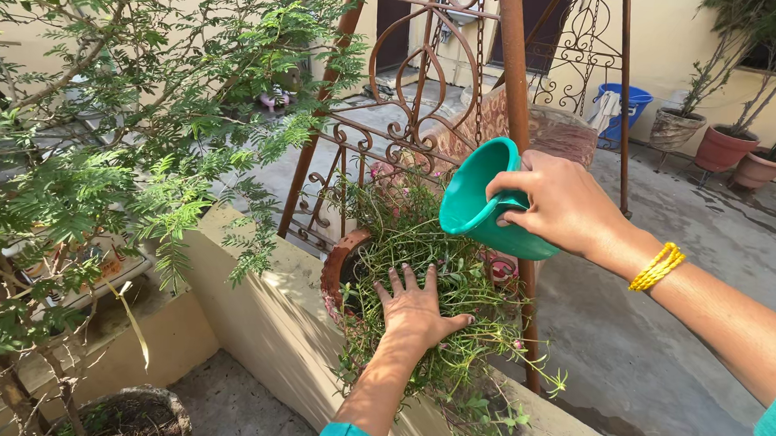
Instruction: The person scoops water from a white bucket using a green plastic mug and waters several potted plants on a balcony. The person pours water into a small plant in a cloth bag, a plant in a terracotta pot, and a larger flowering plant in a decorative pot.
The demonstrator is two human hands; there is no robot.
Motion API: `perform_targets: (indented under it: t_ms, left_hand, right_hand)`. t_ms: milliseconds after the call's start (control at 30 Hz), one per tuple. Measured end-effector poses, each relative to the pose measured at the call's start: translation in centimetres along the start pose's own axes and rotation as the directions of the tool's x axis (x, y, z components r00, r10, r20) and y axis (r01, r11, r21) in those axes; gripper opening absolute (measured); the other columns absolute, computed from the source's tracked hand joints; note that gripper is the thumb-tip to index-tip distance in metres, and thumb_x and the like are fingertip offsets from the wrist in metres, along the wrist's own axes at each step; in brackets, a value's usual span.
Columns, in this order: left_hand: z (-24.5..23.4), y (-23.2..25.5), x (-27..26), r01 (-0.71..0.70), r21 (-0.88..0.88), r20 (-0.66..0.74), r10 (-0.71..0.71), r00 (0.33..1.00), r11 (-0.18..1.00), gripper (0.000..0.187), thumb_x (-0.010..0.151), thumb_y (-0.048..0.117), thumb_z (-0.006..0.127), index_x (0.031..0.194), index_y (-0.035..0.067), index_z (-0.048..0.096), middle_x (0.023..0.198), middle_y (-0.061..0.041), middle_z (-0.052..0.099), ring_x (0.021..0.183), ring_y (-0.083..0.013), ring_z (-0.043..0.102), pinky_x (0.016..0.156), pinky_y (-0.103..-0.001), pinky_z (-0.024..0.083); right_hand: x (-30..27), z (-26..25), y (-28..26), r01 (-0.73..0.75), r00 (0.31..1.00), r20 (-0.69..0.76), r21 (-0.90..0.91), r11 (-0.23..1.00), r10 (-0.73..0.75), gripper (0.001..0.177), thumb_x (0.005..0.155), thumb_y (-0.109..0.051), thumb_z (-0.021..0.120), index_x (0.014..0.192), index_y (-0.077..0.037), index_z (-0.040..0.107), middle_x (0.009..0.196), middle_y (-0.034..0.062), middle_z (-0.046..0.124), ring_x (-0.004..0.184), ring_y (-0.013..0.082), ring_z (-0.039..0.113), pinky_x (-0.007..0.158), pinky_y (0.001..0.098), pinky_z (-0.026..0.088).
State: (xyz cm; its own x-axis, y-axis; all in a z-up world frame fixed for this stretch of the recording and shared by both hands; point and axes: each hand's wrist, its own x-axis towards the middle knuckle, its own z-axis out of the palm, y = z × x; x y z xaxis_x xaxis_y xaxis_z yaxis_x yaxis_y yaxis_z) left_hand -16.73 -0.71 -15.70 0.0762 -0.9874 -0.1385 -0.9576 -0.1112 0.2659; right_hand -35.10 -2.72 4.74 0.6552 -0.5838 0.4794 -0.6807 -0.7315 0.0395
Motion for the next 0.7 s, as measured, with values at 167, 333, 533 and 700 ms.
perform_targets:
  t_ms: [167, 333, 533, 700]
  left_hand:
    - [-0.3, -0.1, -0.7, 0.017, -0.008, -0.013, -0.017, 1.000, 1.000, 0.128, 0.073, 0.083, 0.066, 0.166, 0.020, 0.004, 0.169, -0.026, 0.002, 0.157, -0.0454, 0.000, 0.123, -0.065, 0.001]
    - [-0.3, -0.3, -1.5, 0.037, -0.027, -0.045, -0.038, 0.998, 0.999, 0.129, 0.072, 0.084, 0.066, 0.166, 0.020, 0.006, 0.169, -0.025, 0.005, 0.156, -0.0439, 0.007, 0.125, -0.061, 0.005]
    - [0.6, -0.4, -1.7, 0.026, -0.009, -0.090, -0.027, 0.996, 1.000, 0.128, 0.072, 0.085, 0.066, 0.166, 0.018, 0.008, 0.168, -0.027, 0.007, 0.156, -0.0448, 0.007, 0.124, -0.061, 0.004]
    - [1.1, -0.7, -1.6, 0.009, -0.014, -0.119, -0.010, 0.993, 1.000, 0.127, 0.072, 0.084, 0.066, 0.165, 0.018, 0.010, 0.168, -0.028, 0.008, 0.155, -0.0468, 0.007, 0.124, -0.061, 0.002]
  right_hand:
    - [0.1, 0.1, -1.0, 0.021, 1.000, -0.003, 0.030, 0.999, -0.021, 0.037, 0.069, -0.024, 0.086, 0.105, -0.020, 0.076, 0.085, 0.0101, 0.061, 0.080, 0.0309, 0.065, 0.071, 0.0459, 0.051]
    - [0.6, 0.6, -2.1, 0.062, 0.998, 0.001, 0.042, 0.997, -0.062, 0.038, 0.068, -0.023, 0.087, 0.104, -0.020, 0.076, 0.085, 0.0099, 0.061, 0.081, 0.0309, 0.065, 0.072, 0.0465, 0.051]
    - [1.7, 0.9, -3.1, 0.076, 0.997, 0.008, 0.039, 0.996, -0.076, 0.039, 0.068, -0.023, 0.088, 0.105, -0.020, 0.075, 0.088, 0.0104, 0.063, 0.083, 0.0315, 0.066, 0.074, 0.0461, 0.052]
    - [2.7, 1.1, -3.7, 0.155, 0.987, -0.044, 0.076, 0.985, -0.152, 0.039, 0.067, -0.021, 0.087, 0.104, -0.018, 0.075, 0.093, 0.0097, 0.065, 0.085, 0.0320, 0.067, 0.074, 0.0460, 0.052]
